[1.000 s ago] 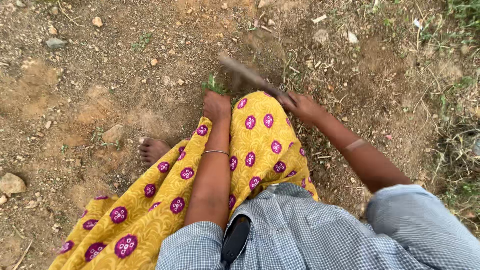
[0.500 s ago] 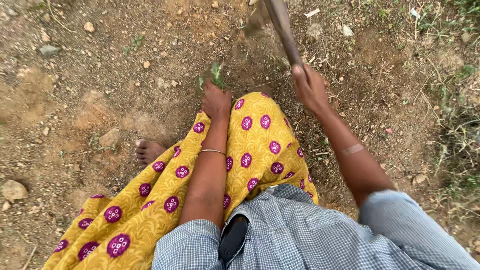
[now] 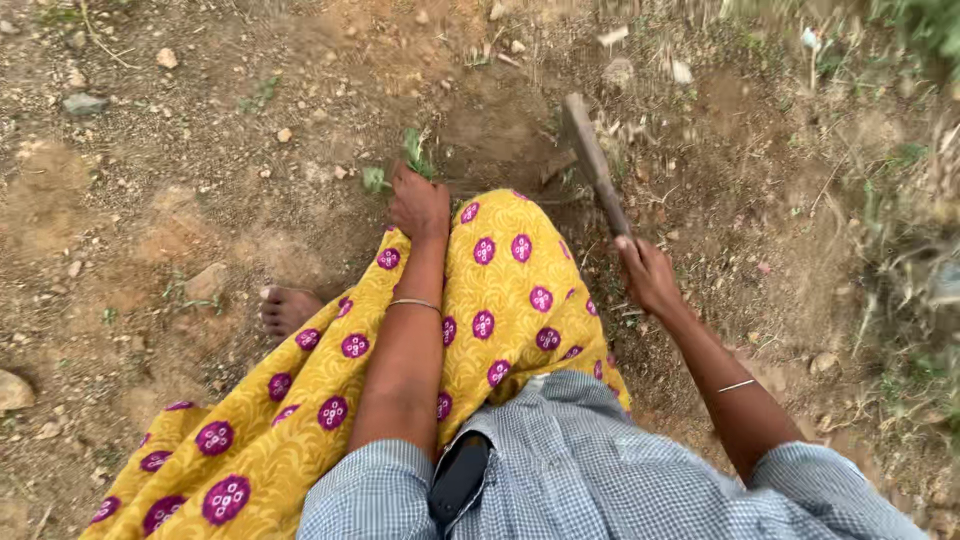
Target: The person uses a small hand hoe to dig into the soil and pulls out weeds by hand.
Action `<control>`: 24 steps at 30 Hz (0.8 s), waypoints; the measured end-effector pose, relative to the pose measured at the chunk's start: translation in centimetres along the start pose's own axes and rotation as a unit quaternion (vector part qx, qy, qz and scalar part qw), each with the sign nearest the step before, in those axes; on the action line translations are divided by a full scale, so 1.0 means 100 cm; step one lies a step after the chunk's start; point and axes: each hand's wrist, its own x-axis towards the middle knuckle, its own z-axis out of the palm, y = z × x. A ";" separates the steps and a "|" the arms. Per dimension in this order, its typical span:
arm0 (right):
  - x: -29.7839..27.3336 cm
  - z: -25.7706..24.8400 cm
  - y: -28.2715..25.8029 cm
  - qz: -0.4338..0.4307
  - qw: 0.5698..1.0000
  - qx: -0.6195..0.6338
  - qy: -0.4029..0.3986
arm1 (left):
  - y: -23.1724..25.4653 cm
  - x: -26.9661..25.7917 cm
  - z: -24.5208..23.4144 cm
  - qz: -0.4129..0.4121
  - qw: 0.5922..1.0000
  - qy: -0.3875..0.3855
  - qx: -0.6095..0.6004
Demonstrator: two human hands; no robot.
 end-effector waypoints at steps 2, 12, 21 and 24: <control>-0.005 0.005 -0.006 0.004 0.996 0.091 0.001 | -0.001 -0.004 0.007 0.020 1.000 -0.018 0.015; 0.099 -0.007 -0.083 -0.120 0.981 0.072 0.137 | 0.048 -0.005 -0.039 0.011 0.937 0.032 -0.348; -0.001 0.010 0.020 -0.041 0.994 0.085 0.058 | 0.074 -0.023 0.015 0.003 0.853 -0.078 -0.517; -0.016 0.000 0.018 -0.050 0.980 0.138 0.131 | 0.083 -0.046 0.028 0.079 0.881 -0.078 -0.460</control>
